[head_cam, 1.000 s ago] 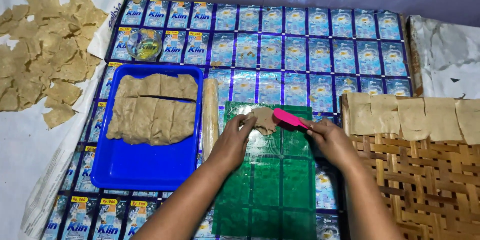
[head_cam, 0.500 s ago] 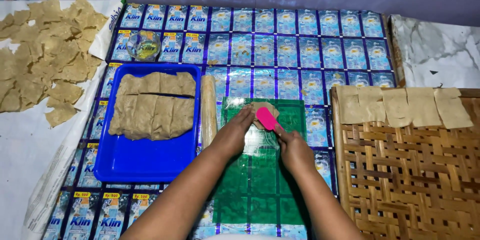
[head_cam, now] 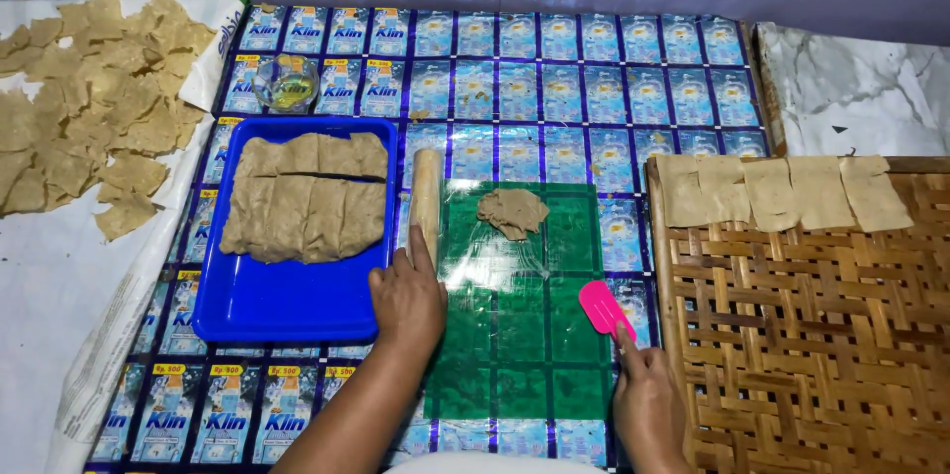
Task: Rolling out dough and cutting it into squares to prepare crackers for drying.
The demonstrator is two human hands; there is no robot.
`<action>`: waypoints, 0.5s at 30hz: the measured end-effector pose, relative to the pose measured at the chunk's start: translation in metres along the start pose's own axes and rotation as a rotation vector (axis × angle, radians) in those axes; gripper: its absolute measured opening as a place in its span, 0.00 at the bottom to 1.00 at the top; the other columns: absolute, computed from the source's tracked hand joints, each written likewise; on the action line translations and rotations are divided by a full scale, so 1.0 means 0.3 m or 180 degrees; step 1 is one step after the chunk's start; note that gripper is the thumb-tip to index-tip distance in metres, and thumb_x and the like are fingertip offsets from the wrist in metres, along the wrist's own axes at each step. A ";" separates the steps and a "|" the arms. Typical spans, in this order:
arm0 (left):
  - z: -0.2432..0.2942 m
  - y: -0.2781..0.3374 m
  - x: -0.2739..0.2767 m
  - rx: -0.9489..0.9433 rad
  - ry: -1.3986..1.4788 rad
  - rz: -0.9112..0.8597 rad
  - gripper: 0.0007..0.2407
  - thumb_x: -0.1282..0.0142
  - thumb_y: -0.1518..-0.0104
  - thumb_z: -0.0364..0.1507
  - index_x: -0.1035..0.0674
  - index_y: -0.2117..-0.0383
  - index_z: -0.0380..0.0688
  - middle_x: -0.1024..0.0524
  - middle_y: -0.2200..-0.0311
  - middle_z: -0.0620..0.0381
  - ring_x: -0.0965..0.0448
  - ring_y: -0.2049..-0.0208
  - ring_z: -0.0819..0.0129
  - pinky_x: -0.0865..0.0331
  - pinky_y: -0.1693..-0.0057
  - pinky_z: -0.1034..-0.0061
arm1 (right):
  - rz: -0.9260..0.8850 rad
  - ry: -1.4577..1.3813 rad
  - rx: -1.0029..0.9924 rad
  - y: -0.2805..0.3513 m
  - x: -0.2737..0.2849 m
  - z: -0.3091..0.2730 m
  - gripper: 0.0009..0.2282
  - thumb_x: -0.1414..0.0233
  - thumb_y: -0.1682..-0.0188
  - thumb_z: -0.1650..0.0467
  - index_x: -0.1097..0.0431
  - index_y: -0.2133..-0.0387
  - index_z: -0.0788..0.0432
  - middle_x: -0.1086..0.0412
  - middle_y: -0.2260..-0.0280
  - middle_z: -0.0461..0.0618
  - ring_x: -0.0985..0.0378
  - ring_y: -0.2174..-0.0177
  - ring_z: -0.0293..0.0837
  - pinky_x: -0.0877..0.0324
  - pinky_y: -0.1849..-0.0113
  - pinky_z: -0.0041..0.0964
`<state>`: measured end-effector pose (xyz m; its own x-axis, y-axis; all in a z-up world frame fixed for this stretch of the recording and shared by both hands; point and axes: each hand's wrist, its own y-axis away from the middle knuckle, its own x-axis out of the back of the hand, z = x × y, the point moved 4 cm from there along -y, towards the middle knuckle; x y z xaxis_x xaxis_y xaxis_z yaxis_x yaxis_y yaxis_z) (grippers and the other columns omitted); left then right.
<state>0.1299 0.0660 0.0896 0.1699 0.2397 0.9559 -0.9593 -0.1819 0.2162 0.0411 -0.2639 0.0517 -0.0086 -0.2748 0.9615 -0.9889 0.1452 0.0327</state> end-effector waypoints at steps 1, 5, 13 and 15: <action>0.000 0.007 -0.001 0.0010 0.0005 -0.0001 0.38 0.42 0.42 0.32 0.48 0.25 0.39 0.36 0.39 0.36 0.29 0.47 0.47 0.39 0.38 0.52 | -0.0004 0.0004 0.0009 -0.007 0.007 -0.031 0.26 0.45 0.56 0.75 0.32 0.42 0.42 0.30 0.66 0.54 0.23 0.64 0.56 0.27 0.65 0.52; -0.005 0.012 -0.060 -0.0063 -0.0052 0.0145 0.37 0.43 0.44 0.34 0.47 0.29 0.37 0.38 0.37 0.37 0.36 0.39 0.47 0.51 0.34 0.43 | -0.0235 -0.0045 0.0306 -0.078 0.032 -0.187 0.25 0.46 0.53 0.74 0.32 0.42 0.38 0.29 0.64 0.51 0.23 0.62 0.53 0.27 0.62 0.50; 0.027 0.021 -0.102 -0.1134 -0.0018 0.1228 0.28 0.44 0.45 0.31 0.37 0.37 0.36 0.50 0.31 0.33 0.53 0.29 0.44 0.62 0.30 0.44 | 0.1804 0.0162 0.1351 -0.279 0.072 -0.391 0.19 0.44 0.63 0.72 0.26 0.55 0.53 0.29 0.60 0.59 0.25 0.58 0.58 0.32 0.57 0.54; -0.007 -0.001 -0.144 -0.1063 0.0478 0.1067 0.29 0.45 0.45 0.27 0.39 0.35 0.31 0.51 0.31 0.28 0.52 0.29 0.38 0.54 0.29 0.54 | 0.0695 -0.1128 0.1383 -0.357 -0.137 -0.337 0.07 0.42 0.51 0.73 0.25 0.60 0.54 0.28 0.59 0.53 0.24 0.56 0.54 0.30 0.56 0.47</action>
<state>0.1224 0.0576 0.0479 -0.1712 0.3594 0.9173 -0.9796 0.0371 -0.1973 0.1623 -0.1721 0.0361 -0.1933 -0.5933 0.7815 -0.9282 -0.1475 -0.3416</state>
